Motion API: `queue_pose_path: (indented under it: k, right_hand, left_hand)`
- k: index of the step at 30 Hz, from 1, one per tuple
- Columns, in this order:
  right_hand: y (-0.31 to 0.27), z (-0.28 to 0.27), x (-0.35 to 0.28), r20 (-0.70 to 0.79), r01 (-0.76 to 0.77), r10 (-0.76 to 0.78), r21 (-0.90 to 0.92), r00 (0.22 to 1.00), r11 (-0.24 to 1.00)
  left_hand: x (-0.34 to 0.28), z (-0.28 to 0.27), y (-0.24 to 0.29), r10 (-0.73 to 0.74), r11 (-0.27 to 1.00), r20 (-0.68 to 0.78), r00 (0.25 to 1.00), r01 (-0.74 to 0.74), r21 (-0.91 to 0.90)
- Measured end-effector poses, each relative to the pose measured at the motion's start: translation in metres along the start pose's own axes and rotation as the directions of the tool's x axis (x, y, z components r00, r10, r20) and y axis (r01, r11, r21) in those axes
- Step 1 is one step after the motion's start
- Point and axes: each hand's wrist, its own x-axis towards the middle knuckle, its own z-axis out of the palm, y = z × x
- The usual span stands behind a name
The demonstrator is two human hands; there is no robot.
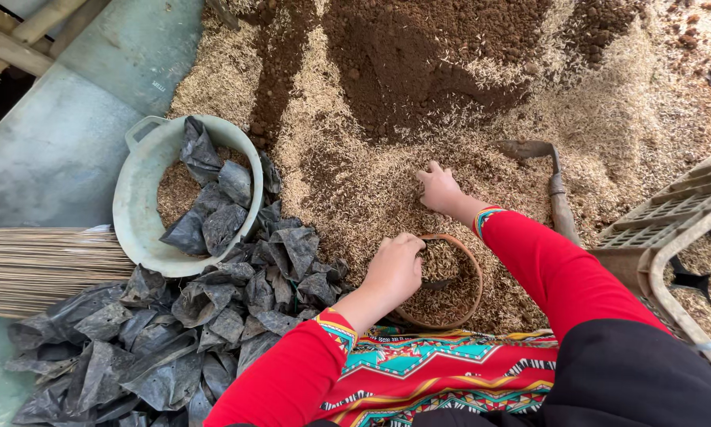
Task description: The person scoops a soil and sawdust mixture into small black planting pouches using a bowl and hands, then places the filled pouches into a nearby crate. The person occasionally uses a hoe to mix the substrate before continuing to fill pouches.
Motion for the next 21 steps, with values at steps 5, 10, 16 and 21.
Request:
queue_pose_path:
  k: [5, 10, 16, 21]
  right_hand:
    - [0.017, -0.052, -0.003, 0.366, -0.292, 0.116, 0.473, 0.923, 0.832]
    - [-0.016, -0.147, -0.066, 0.524, -0.397, -0.230, 0.810, 0.820, 0.431]
    - [-0.069, -0.192, -0.169, 0.259, 0.104, -0.348, 0.649, 0.901, 0.754]
    - [-0.072, -0.177, -0.215, -0.157, 0.488, -0.477, 0.484, 0.865, 0.726]
  left_hand:
    - [0.002, 0.006, -0.010, -0.057, 0.994, 0.019, 0.998, 0.059, -0.093]
    - [0.002, 0.014, -0.021, -0.022, 0.981, -0.082, 0.996, 0.006, -0.192]
    - [0.011, 0.009, -0.023, -0.204, 0.950, 0.078, 0.976, 0.217, -0.227]
    - [0.005, 0.013, -0.031, -0.136, 0.948, 0.023, 0.990, 0.137, -0.288]
